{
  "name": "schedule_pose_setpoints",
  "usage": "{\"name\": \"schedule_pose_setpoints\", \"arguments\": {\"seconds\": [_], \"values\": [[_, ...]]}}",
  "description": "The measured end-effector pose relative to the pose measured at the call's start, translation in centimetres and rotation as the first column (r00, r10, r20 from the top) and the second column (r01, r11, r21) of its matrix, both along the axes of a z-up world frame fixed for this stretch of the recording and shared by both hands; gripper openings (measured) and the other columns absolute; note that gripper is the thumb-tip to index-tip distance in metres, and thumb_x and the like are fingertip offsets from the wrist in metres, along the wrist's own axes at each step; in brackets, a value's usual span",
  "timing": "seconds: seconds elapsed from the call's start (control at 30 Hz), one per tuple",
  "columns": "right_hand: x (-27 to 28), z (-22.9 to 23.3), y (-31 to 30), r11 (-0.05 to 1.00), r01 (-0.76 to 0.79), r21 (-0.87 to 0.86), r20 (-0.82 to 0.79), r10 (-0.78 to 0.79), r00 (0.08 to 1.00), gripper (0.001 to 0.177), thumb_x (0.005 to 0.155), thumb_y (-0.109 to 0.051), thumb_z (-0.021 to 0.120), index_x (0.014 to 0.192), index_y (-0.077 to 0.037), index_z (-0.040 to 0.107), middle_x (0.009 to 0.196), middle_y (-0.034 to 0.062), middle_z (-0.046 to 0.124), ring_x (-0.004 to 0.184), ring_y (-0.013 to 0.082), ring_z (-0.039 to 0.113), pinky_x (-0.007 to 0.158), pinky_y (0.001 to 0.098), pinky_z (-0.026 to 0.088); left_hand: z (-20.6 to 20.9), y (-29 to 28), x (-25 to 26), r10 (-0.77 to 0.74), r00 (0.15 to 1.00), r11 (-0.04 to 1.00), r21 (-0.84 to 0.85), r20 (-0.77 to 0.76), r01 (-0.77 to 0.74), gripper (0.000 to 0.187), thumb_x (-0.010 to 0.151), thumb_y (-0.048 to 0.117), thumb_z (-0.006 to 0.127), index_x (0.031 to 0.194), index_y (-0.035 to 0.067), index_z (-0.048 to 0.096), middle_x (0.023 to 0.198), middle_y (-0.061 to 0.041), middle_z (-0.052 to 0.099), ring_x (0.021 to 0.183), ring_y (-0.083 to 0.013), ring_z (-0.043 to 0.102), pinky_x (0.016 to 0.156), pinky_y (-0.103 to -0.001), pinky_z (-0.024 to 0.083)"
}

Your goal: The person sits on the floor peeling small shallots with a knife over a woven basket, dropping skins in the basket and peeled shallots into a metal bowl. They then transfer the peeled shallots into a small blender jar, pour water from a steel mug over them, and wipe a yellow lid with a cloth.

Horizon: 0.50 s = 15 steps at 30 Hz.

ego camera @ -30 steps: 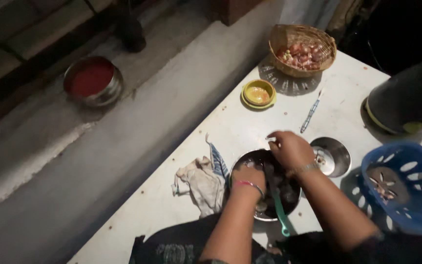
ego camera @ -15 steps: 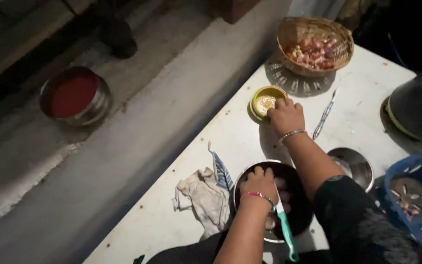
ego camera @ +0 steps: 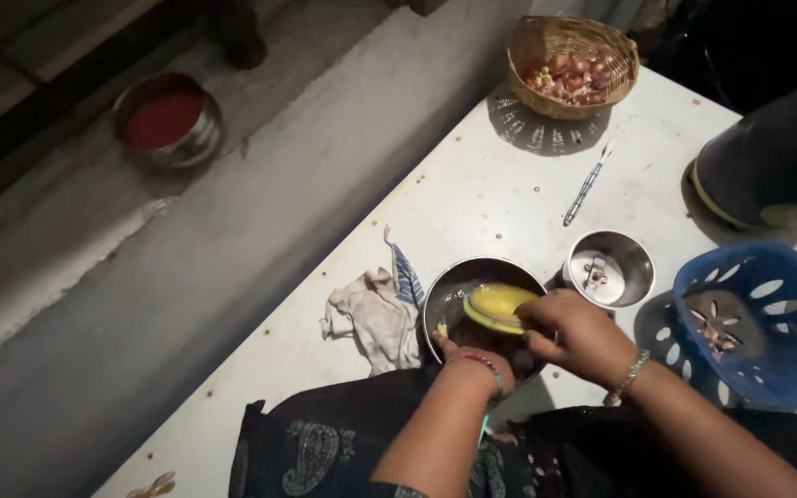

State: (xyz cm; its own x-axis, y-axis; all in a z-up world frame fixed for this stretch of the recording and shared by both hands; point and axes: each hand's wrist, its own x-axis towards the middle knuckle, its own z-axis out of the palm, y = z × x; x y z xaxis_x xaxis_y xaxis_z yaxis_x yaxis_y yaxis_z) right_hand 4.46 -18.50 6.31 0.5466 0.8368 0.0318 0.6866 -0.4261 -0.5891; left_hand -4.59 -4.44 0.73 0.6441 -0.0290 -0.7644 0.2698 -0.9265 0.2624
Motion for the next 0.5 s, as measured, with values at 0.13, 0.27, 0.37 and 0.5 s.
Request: {"name": "schedule_pose_setpoints", "arguments": {"seconds": [0.13,0.27,0.37,0.5], "values": [[-0.6,-1.0,1.5,0.980,-0.183,-0.077,0.082,0.189,0.979,0.032,0.075,-0.017,0.072,0.106,-0.010,0.075,0.094,0.0100,0.072,0.092,0.0321,0.064,0.083,0.0422,0.054,1.4,0.0,-1.4,-0.072,0.993,0.995,0.063,-0.095,0.078,0.097,0.091,0.062,0.070,0.163,0.010,0.032,0.170,-0.015,0.021,0.157,-0.0368,0.017,0.118,-0.073,-0.001],[0.4,-1.4,3.0,0.965,-0.215,-0.150,0.066,0.226,0.972,0.030,0.078,-0.016,0.067,0.107,-0.012,0.076,0.093,0.0111,0.072,0.094,0.0326,0.065,0.084,0.0419,0.053,1.9,-0.2,-1.7,-0.069,0.995,0.997,0.047,0.073,0.066,0.081,0.083,0.025,0.074,0.155,0.020,0.038,0.163,-0.010,0.030,0.150,-0.0336,0.030,0.115,-0.075,0.015],[1.9,-1.9,3.5,0.945,-0.247,-0.213,-0.049,0.242,0.969,0.032,0.084,-0.021,0.067,0.113,-0.009,0.074,0.095,0.0156,0.071,0.095,0.0340,0.065,0.085,0.0418,0.054,1.7,0.1,-1.7,-0.133,0.989,0.988,0.092,0.060,0.127,0.064,0.086,0.024,0.073,0.147,0.016,0.055,0.158,-0.016,0.042,0.144,-0.0372,0.041,0.115,-0.065,0.027],[3.7,-2.7,4.1,0.953,-0.277,-0.124,-0.218,0.246,0.944,0.041,0.084,-0.017,0.065,0.124,-0.006,0.068,0.104,0.0176,0.072,0.097,0.0345,0.068,0.087,0.0417,0.053,2.3,0.6,-1.2,-0.168,0.984,0.981,0.107,0.056,0.161,0.050,0.093,0.023,0.066,0.142,0.018,0.063,0.153,-0.018,0.049,0.140,-0.0382,0.048,0.113,-0.059,0.038]]}}
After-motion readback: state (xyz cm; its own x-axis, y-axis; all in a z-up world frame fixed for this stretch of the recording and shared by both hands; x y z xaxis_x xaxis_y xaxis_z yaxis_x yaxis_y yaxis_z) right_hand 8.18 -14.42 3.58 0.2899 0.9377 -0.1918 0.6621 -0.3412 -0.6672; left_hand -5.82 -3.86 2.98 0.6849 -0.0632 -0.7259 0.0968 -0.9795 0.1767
